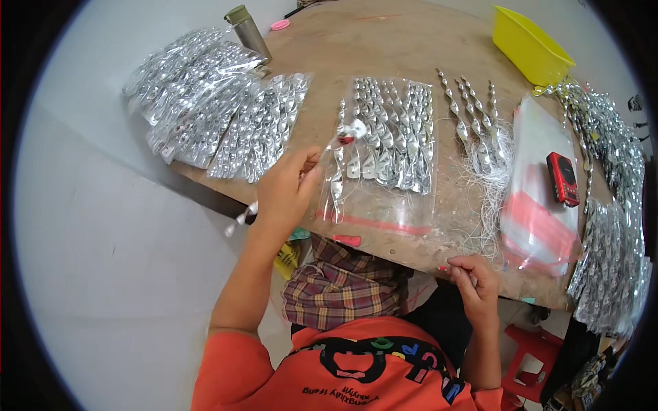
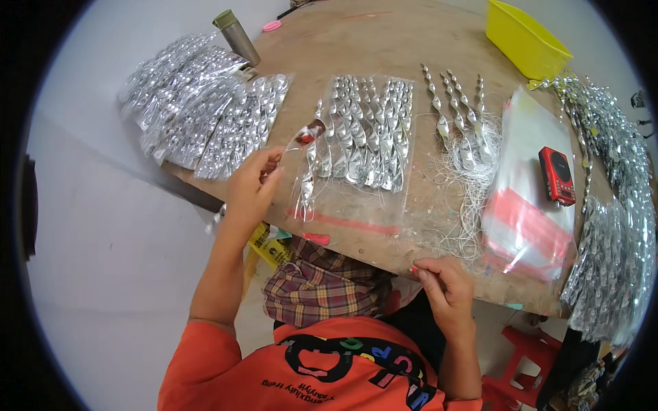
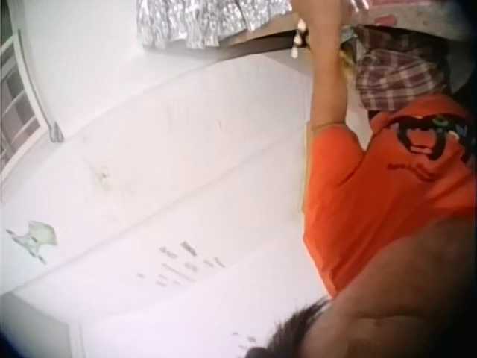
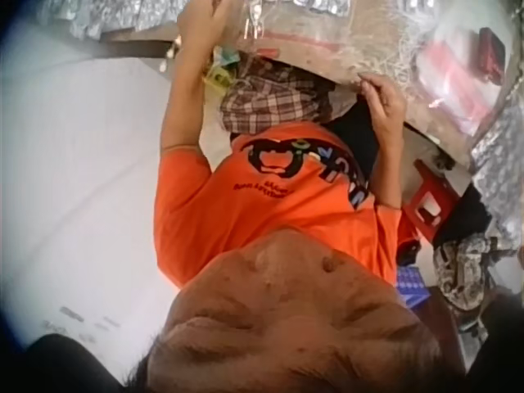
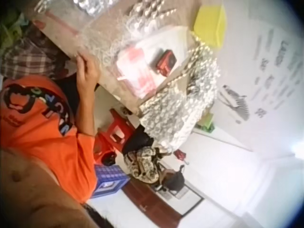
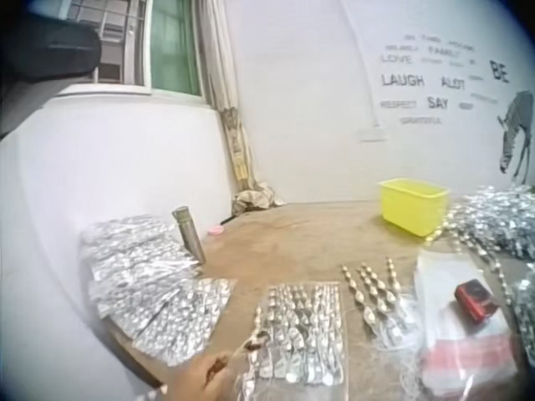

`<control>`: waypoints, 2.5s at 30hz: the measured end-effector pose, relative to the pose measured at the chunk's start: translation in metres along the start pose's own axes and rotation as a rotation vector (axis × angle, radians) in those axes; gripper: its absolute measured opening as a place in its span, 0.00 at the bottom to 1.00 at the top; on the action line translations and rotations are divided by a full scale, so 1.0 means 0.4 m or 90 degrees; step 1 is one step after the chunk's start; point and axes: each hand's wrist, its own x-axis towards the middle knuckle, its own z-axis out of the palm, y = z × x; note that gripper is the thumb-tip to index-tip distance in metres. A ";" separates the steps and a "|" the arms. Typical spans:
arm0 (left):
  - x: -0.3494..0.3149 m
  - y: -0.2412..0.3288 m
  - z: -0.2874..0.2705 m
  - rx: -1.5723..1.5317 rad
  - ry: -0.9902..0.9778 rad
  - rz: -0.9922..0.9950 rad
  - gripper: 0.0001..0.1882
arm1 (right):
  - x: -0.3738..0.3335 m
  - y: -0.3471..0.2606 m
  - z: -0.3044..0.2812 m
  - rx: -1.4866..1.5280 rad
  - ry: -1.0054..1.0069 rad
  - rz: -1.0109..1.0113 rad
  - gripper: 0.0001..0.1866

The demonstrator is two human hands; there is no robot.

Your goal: Packaging silver foil decorations into plastic zip bags and organizing them on a workbench.

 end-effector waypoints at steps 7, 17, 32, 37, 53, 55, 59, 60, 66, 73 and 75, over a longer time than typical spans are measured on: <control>0.124 0.031 0.014 0.340 -0.083 0.404 0.10 | -0.043 0.047 -0.002 0.025 0.049 0.088 0.06; 0.198 -0.039 0.110 0.362 -0.194 0.578 0.14 | -0.036 0.042 -0.003 -0.061 0.042 -0.022 0.07; 0.347 0.217 0.548 0.153 -0.121 0.590 0.17 | 0.004 0.073 -0.076 -0.244 0.189 -0.060 0.05; 0.381 0.267 0.691 0.182 -0.126 0.683 0.17 | 0.000 0.086 -0.069 -0.207 0.192 -0.051 0.05; 0.372 0.419 0.422 0.049 0.312 0.911 0.06 | 0.010 0.091 -0.066 -0.246 0.214 -0.042 0.06; 0.339 0.442 0.332 -0.009 0.427 0.990 0.06 | 0.007 0.096 -0.061 -0.249 0.207 -0.053 0.06; 0.106 0.408 0.142 -0.041 0.027 0.539 0.03 | -0.001 0.090 -0.079 -0.121 0.201 0.030 0.06; 0.064 0.378 0.110 -0.099 -0.111 0.406 0.03 | 0.005 0.076 -0.078 -0.122 0.199 0.027 0.06; -0.144 0.204 0.100 -0.437 -0.451 -0.231 0.09 | 0.107 0.049 -0.049 -0.486 0.069 -0.188 0.06; -0.211 0.138 0.169 -0.672 -0.420 -0.369 0.09 | 0.139 0.087 -0.044 -0.659 -0.011 -0.220 0.06; -0.214 0.139 0.185 -0.683 -0.430 -0.387 0.10 | 0.140 0.076 -0.038 -0.708 -0.016 -0.262 0.06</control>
